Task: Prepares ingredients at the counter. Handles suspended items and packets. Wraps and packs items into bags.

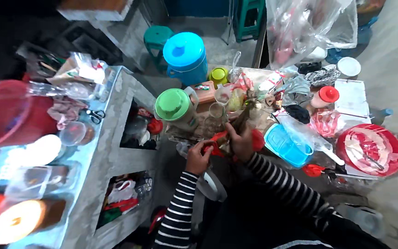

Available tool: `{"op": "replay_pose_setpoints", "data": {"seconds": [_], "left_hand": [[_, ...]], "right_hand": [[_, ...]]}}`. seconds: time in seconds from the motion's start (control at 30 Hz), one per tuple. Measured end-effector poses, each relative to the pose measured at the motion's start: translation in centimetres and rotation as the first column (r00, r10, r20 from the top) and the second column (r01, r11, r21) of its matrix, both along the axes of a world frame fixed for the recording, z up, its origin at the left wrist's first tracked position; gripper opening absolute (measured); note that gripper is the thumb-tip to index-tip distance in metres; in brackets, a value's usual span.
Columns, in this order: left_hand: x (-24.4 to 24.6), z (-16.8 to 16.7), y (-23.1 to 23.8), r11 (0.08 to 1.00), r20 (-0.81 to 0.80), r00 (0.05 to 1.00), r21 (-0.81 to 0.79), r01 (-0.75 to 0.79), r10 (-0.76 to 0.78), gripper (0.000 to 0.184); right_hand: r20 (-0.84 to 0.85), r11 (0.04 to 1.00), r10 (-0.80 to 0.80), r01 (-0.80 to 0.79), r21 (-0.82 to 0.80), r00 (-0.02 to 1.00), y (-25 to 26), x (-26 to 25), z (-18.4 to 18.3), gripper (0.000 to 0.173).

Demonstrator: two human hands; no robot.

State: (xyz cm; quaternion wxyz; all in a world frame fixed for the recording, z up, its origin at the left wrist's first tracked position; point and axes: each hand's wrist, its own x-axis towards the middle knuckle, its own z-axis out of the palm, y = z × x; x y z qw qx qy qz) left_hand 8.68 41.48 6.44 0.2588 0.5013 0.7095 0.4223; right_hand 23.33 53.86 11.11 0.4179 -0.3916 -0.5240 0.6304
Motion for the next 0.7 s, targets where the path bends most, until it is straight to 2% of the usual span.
{"op": "replay_pose_setpoints", "data": {"seconds": [0.07, 0.13, 0.17, 0.2, 0.27, 0.3, 0.37, 0.43, 0.5, 0.57, 0.6, 0.67, 0.7], "left_hand": [[0.2, 0.3, 0.6, 0.999, 0.004, 0.999, -0.009, -0.053, 0.053, 0.025], [0.4, 0.7, 1.3, 0.997, 0.017, 0.997, -0.016, -0.080, 0.080, 0.025], [0.4, 1.0, 1.6, 0.995, 0.031, 0.995, -0.015, -0.098, 0.098, 0.024], [0.3, 1.3, 1.8, 0.993, 0.053, 0.991, -0.019, -0.118, 0.119, 0.024], [0.1, 2.1, 2.0, 0.988, 0.138, 0.979, -0.050, -0.147, 0.153, 0.026], [0.2, 2.5, 2.2, 0.986, 0.185, 0.969, -0.075, -0.152, 0.164, 0.027], [0.6, 3.0, 2.5, 0.985, 0.242, 0.959, -0.122, -0.120, 0.147, 0.030], [1.3, 3.2, 3.0, 0.987, 0.259, 0.958, -0.129, -0.093, 0.124, 0.031], [2.0, 3.2, 3.6, 0.988, 0.258, 0.959, -0.126, -0.091, 0.121, 0.035], [2.4, 3.1, 4.1, 0.989, 0.264, 0.958, -0.117, -0.087, 0.116, 0.037], [2.4, 3.0, 4.2, 0.991, 0.261, 0.959, -0.100, -0.084, 0.108, 0.036], [2.3, 2.7, 4.1, 0.993, 0.212, 0.971, -0.061, -0.101, 0.111, 0.035], [2.1, 2.6, 3.9, 0.992, 0.175, 0.976, -0.040, -0.122, 0.127, 0.034]], "right_hand": [[0.091, 0.999, -0.035, 0.034, 0.004, 0.995, 0.2, -1.4, -3.8, 0.033], [0.231, 0.989, -0.017, -0.017, 0.146, 0.973, 0.7, -1.2, -7.2, 0.034], [0.339, 0.965, 0.016, -0.103, 0.242, 0.941, 1.1, -0.5, -8.1, 0.032], [0.465, 0.912, 0.064, -0.241, 0.331, 0.883, 1.8, 0.6, -8.5, 0.031], [0.743, 0.746, 0.105, -0.546, 0.380, 0.661, 3.3, 2.5, -8.4, 0.032], [0.820, 0.686, 0.072, -0.624, 0.373, 0.568, 4.0, 2.9, -8.1, 0.032], [0.882, 0.683, 0.021, -0.651, 0.331, 0.471, 4.5, 3.2, -7.0, 0.031], [0.872, 0.716, 0.031, -0.619, 0.322, 0.489, 4.4, 2.3, -5.8, 0.032], [0.781, 0.795, 0.108, -0.525, 0.303, 0.616, 3.3, 0.9, -5.2, 0.038], [0.632, 0.880, 0.145, -0.391, 0.269, 0.761, 2.2, -0.6, -6.4, 0.047], [0.607, 0.893, 0.152, -0.372, 0.255, 0.780, 2.0, -1.0, -7.4, 0.044], [0.678, 0.842, 0.251, -0.501, 0.199, 0.691, 2.7, -0.5, -8.1, 0.042], [0.727, 0.775, 0.272, -0.591, 0.223, 0.631, 3.4, 0.1, -8.0, 0.040]]}}
